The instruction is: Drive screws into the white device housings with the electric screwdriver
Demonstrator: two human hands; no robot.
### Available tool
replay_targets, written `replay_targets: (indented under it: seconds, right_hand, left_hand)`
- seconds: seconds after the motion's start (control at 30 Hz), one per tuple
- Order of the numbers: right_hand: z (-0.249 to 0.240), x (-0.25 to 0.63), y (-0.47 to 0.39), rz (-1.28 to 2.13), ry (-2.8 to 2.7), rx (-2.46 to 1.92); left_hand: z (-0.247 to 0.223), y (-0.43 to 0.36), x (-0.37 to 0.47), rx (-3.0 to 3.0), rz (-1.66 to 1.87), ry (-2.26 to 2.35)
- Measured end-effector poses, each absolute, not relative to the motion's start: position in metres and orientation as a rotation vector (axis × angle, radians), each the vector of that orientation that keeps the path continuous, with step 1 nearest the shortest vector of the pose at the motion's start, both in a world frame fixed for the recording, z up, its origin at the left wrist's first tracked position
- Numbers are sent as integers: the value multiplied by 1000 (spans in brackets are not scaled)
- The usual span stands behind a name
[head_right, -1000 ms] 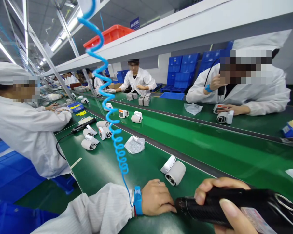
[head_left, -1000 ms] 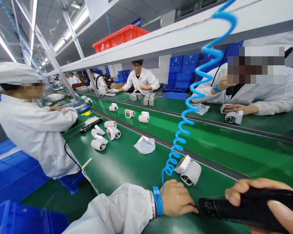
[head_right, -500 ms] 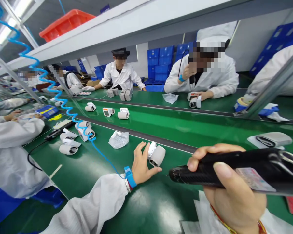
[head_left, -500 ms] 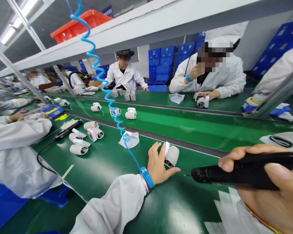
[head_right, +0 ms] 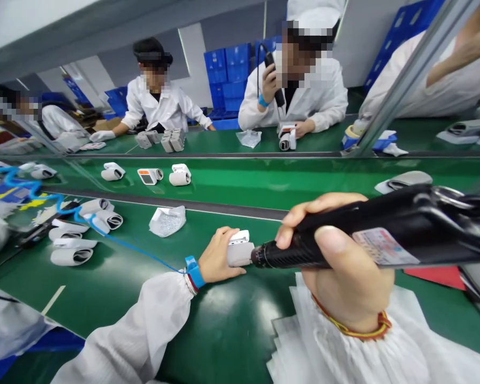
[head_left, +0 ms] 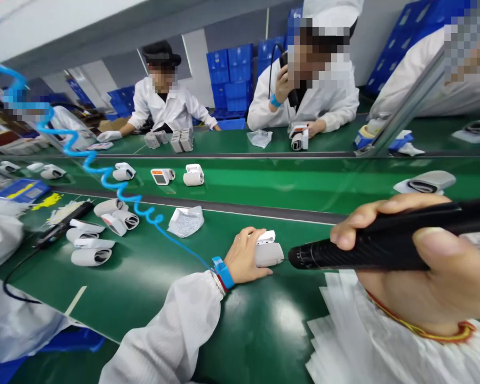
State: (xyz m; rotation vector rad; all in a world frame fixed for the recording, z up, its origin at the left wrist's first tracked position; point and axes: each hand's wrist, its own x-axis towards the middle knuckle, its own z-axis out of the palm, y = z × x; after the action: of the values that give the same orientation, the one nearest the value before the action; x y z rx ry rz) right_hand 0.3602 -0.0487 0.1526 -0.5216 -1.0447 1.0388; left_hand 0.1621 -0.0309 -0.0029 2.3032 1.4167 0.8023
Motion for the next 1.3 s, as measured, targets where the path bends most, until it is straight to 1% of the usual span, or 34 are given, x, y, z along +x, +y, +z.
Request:
replay_targets:
  seconds: [0.17,0.43,0.67,1.3]
  right_hand:
    - [152,358,-49,1063,-1050,-483]
    - [148,354,-51,1070,-1085,-471]
    - [142,350,-49,1082,-1108,-503]
    - [132,346,-42,1068,-1135,-501]
  left_hand:
    - [-5,-41,174,2402,783,1403]
    - [9,-55,179,2585,758,1375]
    - [8,-55,179,2744,801,1288]
    - [9,-54,180,2799,740,1255]
